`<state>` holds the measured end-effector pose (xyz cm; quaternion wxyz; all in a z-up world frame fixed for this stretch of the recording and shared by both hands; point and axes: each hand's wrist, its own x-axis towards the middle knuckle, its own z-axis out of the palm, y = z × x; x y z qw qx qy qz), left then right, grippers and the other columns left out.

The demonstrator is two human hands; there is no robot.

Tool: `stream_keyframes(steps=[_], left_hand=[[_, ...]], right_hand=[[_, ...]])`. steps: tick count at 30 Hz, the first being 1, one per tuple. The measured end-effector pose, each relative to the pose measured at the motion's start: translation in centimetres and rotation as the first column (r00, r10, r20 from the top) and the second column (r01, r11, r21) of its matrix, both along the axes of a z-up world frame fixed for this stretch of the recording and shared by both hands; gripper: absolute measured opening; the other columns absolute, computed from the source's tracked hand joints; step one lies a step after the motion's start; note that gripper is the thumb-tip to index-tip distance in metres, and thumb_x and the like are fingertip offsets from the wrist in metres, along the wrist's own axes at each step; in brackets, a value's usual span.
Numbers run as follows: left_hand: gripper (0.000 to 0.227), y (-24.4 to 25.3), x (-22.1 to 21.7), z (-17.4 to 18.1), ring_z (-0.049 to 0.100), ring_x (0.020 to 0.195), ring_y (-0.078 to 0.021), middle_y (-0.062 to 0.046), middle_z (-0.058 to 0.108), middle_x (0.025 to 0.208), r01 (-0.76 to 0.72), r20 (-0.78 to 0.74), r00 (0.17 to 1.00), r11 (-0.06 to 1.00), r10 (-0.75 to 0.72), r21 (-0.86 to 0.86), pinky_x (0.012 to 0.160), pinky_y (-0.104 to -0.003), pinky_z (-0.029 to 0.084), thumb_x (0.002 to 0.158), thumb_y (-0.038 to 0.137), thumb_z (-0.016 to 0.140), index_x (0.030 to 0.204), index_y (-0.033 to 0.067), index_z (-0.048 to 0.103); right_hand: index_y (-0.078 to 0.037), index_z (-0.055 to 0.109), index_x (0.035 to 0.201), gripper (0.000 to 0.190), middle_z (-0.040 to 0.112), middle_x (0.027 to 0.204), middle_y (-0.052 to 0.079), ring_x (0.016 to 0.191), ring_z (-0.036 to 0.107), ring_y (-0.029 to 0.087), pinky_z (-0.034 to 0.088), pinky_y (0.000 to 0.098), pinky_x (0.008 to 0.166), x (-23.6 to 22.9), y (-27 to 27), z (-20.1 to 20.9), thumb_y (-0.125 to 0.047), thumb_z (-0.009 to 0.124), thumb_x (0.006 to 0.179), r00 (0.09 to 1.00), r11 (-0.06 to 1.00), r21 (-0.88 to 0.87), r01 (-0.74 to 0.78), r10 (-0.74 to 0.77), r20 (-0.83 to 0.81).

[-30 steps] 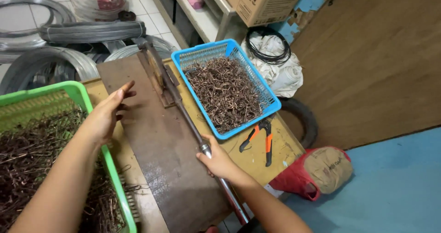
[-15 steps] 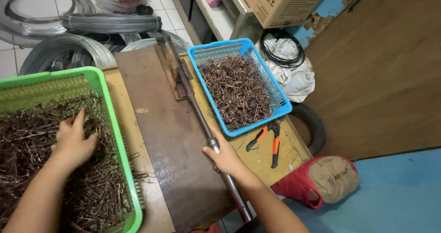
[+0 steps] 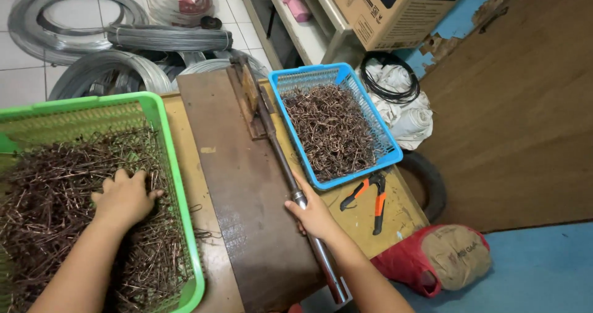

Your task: Using a manual lever-operated jig to bend straight metal wires into clips and sorting them into baskets.

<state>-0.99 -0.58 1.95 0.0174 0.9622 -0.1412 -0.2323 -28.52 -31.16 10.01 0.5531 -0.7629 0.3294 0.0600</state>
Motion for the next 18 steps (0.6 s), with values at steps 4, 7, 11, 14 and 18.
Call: stream_keyframes(steps=[4,7,11,14,18], left_hand=[[0.032,0.8,1.4,-0.9,0.048,0.143,-0.0398,-0.008,0.064,0.149,-0.133,-0.091,0.988,0.984,0.123,-0.114,0.107,-0.058,0.039,0.103,0.049,0.067,0.132,0.0359,0.076],[0.023,1.0,1.5,-0.3,0.049,0.144,-0.0297,0.014,0.078,0.139,-0.115,-0.166,0.98,0.993,0.109,-0.024,0.101,-0.054,0.033,0.107,0.039,0.06,0.121,0.0382,0.078],[0.025,1.7,2.0,0.5,0.06,0.14,-0.0377,-0.002,0.075,0.141,-0.143,-0.134,0.984,0.966,0.116,-0.218,0.117,-0.069,0.026,0.102,0.05,0.07,0.118,0.0327,0.079],[0.024,2.0,1.5,3.2,0.068,0.121,-0.0342,-0.008,0.079,0.129,-0.239,-0.222,0.963,0.872,0.155,-0.427,0.107,-0.056,0.036,0.106,0.038,0.069,0.122,0.0204,0.074],[0.046,2.2,1.0,4.7,0.074,0.113,-0.0307,-0.016,0.074,0.122,-0.554,-0.558,0.825,0.335,0.096,-0.762,0.12,-0.046,0.043,0.108,0.003,0.059,0.152,0.0122,0.051]], right_hand=[[-0.04,0.031,0.171,0.082,0.07,0.117,0.015,0.043,0.055,0.019,0.052,0.0314,0.04,0.2,0.0,-0.1,-0.016,0.066,0.102,1.0,1.0,-0.007,0.003,-0.002,0.008],[-0.039,0.032,0.172,0.083,0.07,0.106,0.015,0.042,0.055,0.018,0.052,0.0313,0.038,0.1,-0.1,-0.4,-0.013,0.067,0.101,1.0,1.0,0.019,0.017,-0.018,0.025],[-0.04,0.03,0.172,0.085,0.074,0.111,0.017,0.042,0.056,0.017,0.052,0.0297,0.039,0.2,-0.1,-0.2,-0.015,0.068,0.1,1.0,1.0,-0.001,0.005,-0.005,0.027],[-0.04,0.029,0.171,0.085,0.074,0.122,0.018,0.042,0.057,0.017,0.053,0.0293,0.039,0.0,-0.4,-0.8,-0.016,0.068,0.1,0.999,1.0,-0.01,-0.011,0.012,0.045],[-0.04,0.03,0.172,0.087,0.074,0.106,0.016,0.041,0.057,0.017,0.054,0.0295,0.037,0.1,-0.5,-1.0,-0.013,0.069,0.1,0.998,1.0,-0.011,-0.011,0.011,0.06]])
